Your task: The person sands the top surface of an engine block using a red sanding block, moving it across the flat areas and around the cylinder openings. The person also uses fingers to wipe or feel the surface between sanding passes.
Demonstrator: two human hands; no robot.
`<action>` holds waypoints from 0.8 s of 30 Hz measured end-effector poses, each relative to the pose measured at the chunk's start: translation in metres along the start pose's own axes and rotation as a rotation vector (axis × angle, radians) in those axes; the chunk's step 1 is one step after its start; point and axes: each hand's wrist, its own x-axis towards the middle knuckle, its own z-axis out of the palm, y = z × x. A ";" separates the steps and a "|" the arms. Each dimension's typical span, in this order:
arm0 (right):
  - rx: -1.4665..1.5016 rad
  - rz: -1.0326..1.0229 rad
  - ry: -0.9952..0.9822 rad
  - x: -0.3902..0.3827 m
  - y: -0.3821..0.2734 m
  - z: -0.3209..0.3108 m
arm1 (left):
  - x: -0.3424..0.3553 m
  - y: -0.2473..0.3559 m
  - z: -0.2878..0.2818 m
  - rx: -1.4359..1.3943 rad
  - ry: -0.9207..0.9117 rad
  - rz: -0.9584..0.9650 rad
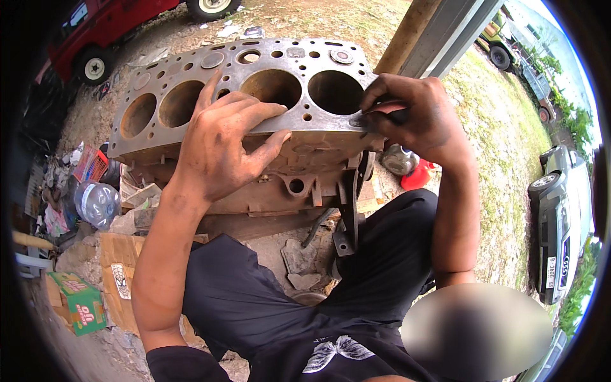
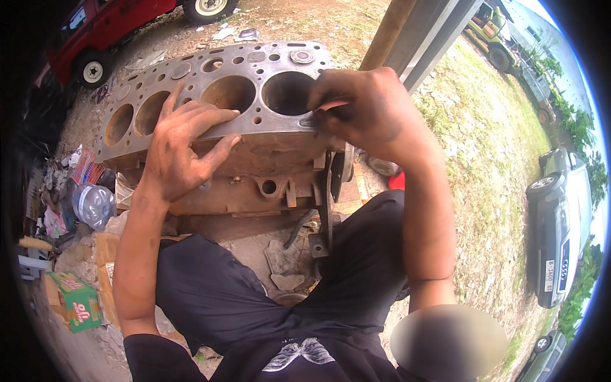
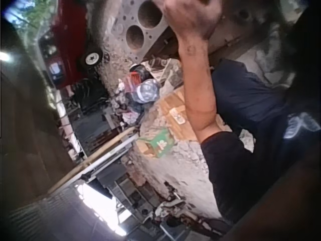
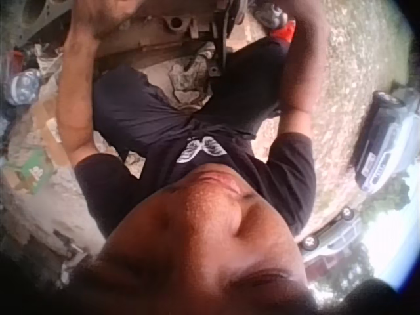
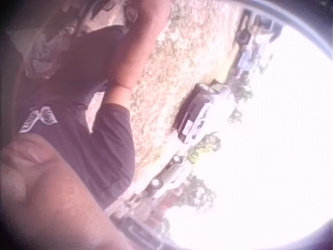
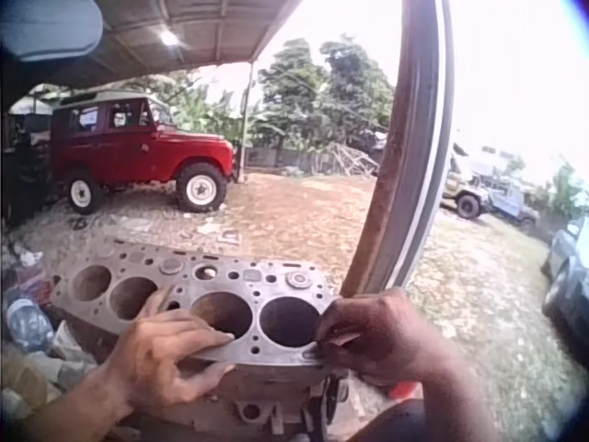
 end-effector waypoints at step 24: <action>-0.038 -0.121 0.038 -0.002 -0.002 0.004 | -0.001 0.003 0.004 0.003 0.021 0.005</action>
